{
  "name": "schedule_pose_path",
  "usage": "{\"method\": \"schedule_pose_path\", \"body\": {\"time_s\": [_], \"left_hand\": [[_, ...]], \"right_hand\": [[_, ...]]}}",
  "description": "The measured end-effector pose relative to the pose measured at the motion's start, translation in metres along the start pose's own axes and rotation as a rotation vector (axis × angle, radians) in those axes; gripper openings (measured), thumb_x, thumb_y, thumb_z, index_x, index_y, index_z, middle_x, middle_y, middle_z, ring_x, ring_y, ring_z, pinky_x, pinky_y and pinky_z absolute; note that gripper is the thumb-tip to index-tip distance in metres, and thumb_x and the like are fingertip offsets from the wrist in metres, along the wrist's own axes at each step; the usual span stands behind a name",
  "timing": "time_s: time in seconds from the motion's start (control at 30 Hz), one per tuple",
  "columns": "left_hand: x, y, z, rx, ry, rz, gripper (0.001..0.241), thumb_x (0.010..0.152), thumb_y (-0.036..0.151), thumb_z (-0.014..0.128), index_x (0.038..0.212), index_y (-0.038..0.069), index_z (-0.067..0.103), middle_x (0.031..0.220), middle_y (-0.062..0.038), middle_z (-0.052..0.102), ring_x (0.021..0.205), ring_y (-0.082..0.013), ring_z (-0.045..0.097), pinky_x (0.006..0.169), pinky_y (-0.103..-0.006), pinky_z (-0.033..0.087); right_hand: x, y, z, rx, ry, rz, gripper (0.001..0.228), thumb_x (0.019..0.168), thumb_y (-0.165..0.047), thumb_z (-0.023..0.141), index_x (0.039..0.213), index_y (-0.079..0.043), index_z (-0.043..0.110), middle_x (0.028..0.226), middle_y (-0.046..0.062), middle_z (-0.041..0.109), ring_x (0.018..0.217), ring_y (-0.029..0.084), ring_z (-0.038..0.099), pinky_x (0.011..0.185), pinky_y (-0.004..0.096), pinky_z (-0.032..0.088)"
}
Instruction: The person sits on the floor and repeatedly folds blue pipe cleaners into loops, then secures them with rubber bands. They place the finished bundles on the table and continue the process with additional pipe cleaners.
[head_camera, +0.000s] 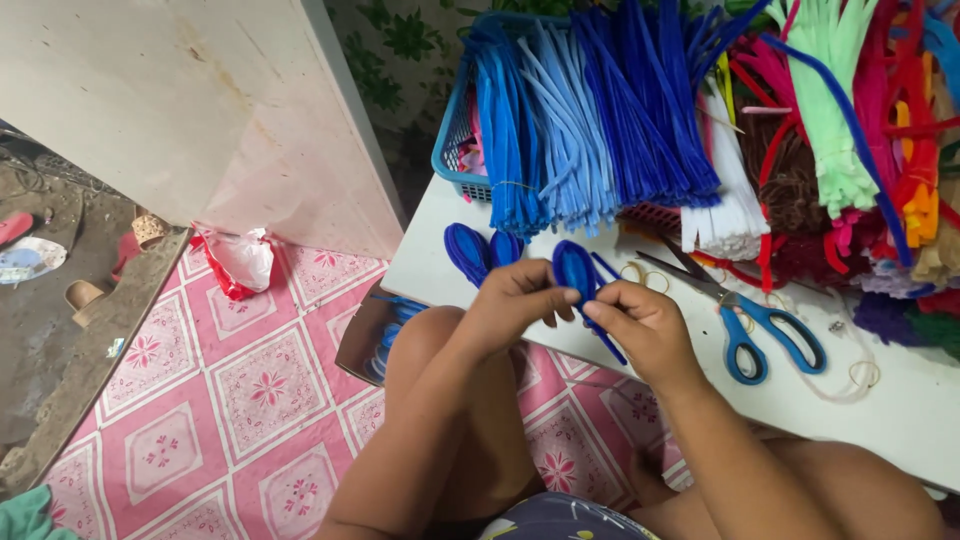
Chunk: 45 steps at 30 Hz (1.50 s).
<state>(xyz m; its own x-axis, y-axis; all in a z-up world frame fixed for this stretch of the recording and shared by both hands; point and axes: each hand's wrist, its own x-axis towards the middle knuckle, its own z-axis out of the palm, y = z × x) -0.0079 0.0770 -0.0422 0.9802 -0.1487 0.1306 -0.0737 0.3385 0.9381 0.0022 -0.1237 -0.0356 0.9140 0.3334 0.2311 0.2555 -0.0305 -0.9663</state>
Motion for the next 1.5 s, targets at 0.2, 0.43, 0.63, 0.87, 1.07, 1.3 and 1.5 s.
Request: {"method": "schedule_pose_path", "body": {"time_s": [0.2, 0.43, 0.63, 0.87, 1.07, 1.3, 1.5], "left_hand": [[-0.004, -0.013, 0.009, 0.22, 0.163, 0.094, 0.017, 0.083, 0.008, 0.081, 0.073, 0.005, 0.068, 0.053, -0.009, 0.063, 0.052, -0.0144, 0.066, 0.048, -0.0204, 0.049], [-0.012, 0.008, -0.045, 0.205, 0.162, -0.005, 0.015, 0.086, 0.008, 0.075, 0.074, 0.005, 0.066, 0.053, -0.009, 0.062, 0.052, -0.0128, 0.059, 0.048, -0.0218, 0.044], [-0.014, 0.017, -0.112, 0.579, 0.296, -0.348, 0.017, 0.088, 0.021, 0.072, 0.078, 0.007, 0.076, 0.058, -0.012, 0.069, 0.048, -0.0177, 0.062, 0.049, -0.0283, 0.045], [0.025, -0.008, -0.126, 1.087, 0.241, -0.456, 0.03, 0.093, 0.035, 0.067, 0.099, 0.009, 0.08, 0.077, -0.013, 0.075, 0.07, -0.0272, 0.073, 0.061, -0.0347, 0.053], [0.001, -0.007, -0.121, 1.249, 0.348, -0.272, 0.037, 0.099, 0.044, 0.058, 0.081, 0.013, 0.065, 0.069, -0.006, 0.066, 0.068, -0.0257, 0.065, 0.06, -0.0402, 0.046], [-0.04, -0.003, -0.092, 1.401, 0.311, 0.333, 0.039, 0.099, 0.033, 0.065, 0.068, 0.014, 0.051, 0.061, -0.002, 0.047, 0.049, -0.0276, 0.047, 0.043, -0.0431, 0.033], [-0.035, 0.0, -0.095, 1.431, 0.229, 0.409, 0.029, 0.096, 0.034, 0.065, 0.074, 0.015, 0.063, 0.064, -0.005, 0.059, 0.055, -0.0283, 0.064, 0.054, -0.0377, 0.053]], "right_hand": [[-0.004, 0.016, 0.017, 0.006, 0.178, -0.056, 0.018, 0.093, -0.008, 0.073, 0.076, -0.004, 0.069, 0.054, 0.005, 0.059, 0.056, 0.007, 0.049, 0.055, 0.02, 0.043], [-0.011, 0.015, 0.018, 0.139, -0.077, 0.153, 0.022, 0.092, -0.015, 0.076, 0.108, 0.001, 0.074, 0.076, 0.003, 0.066, 0.07, 0.007, 0.058, 0.066, 0.022, 0.05], [-0.014, 0.049, -0.025, -0.217, -0.074, 0.356, 0.024, 0.095, -0.015, 0.069, 0.112, 0.0, 0.077, 0.088, 0.017, 0.079, 0.081, 0.019, 0.072, 0.075, 0.031, 0.057], [-0.023, 0.028, -0.041, -0.265, 0.015, 0.376, 0.023, 0.096, -0.015, 0.069, 0.112, -0.001, 0.079, 0.087, 0.017, 0.08, 0.078, 0.019, 0.073, 0.073, 0.03, 0.058], [-0.011, 0.005, -0.058, -0.282, 0.148, 0.306, 0.021, 0.1, -0.013, 0.064, 0.111, 0.0, 0.077, 0.089, 0.014, 0.076, 0.078, 0.018, 0.069, 0.077, 0.029, 0.057], [0.052, -0.059, -0.058, -0.6, 0.238, 0.019, 0.025, 0.101, -0.007, 0.054, 0.118, -0.002, 0.073, 0.102, 0.01, 0.076, 0.091, 0.015, 0.072, 0.083, 0.029, 0.056], [0.13, 0.001, -0.082, -1.186, 0.189, -0.394, 0.016, 0.098, -0.023, 0.07, 0.113, -0.02, 0.077, 0.089, 0.006, 0.071, 0.086, 0.029, 0.072, 0.08, 0.041, 0.059]]}}
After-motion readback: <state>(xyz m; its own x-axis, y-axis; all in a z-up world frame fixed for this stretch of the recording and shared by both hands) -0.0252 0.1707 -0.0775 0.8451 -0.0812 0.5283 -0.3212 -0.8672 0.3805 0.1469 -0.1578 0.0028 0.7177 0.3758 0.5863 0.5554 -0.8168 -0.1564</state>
